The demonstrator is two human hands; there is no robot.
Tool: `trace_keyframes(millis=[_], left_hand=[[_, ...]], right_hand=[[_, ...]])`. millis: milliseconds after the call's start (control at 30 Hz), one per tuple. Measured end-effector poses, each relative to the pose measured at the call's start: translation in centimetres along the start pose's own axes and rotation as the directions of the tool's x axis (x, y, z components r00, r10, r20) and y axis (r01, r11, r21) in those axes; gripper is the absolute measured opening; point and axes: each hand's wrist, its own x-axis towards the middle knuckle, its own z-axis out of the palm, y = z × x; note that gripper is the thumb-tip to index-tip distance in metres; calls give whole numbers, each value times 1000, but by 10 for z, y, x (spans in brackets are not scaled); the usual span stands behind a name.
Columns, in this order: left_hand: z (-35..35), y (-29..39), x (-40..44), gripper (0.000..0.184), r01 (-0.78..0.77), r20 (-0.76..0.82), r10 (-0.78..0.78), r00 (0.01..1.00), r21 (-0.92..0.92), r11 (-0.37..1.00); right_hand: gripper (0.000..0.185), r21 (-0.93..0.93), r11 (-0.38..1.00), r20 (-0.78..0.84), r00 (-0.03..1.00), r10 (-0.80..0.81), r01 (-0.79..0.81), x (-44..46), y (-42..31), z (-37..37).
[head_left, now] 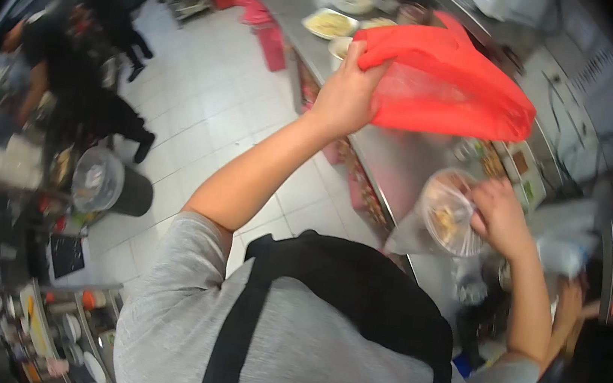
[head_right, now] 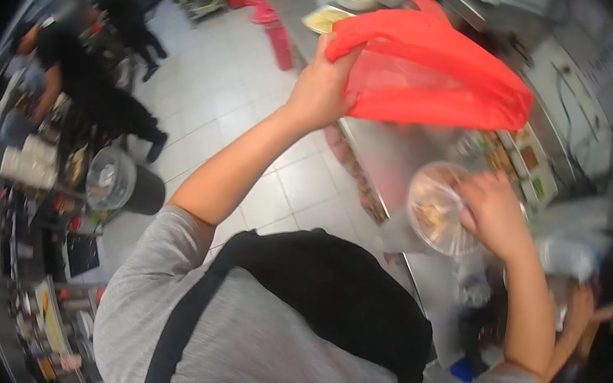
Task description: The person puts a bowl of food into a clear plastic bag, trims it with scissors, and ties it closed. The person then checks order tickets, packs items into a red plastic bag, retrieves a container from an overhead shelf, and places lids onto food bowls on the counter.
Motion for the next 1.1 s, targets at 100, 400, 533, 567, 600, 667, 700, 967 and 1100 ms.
trace_keyframes(millis=[100,400,533,567,600,667,700,967,1100], left_hand=[[65,11,5,70,-119,92,126,988,-79,990],[166,27,-100,97,52,586,370,721,-579,814],[145,14,-103,108,376,715,206,668,-563,736],[148,1,-105,113,433,750,98,654,-478,764],[153,-11,-108,117,490,774,-12,633,-388,780],[150,-14,-100,123,462,766,-70,639,-310,831],[148,-15,-96,127,446,761,-95,642,-270,853],[155,-9,-84,126,390,758,-62,650,-262,883],[154,-13,-68,123,325,751,-28,660,-251,912]], right_hand=[[21,54,998,33,999,41,-43,-4,-14,-38],[20,49,983,-108,978,179,-175,0,3,-5],[21,-80,973,-14,976,218,-218,-7,6,56],[22,-83,971,19,974,225,-223,-9,9,69],[23,-84,970,52,971,233,-228,-10,12,78],[27,-71,967,98,963,251,-245,-10,14,87],[29,-65,965,120,958,262,-255,-9,16,89],[50,-86,949,17,952,307,-304,18,14,93],[47,27,977,-106,971,213,-212,29,25,121]])
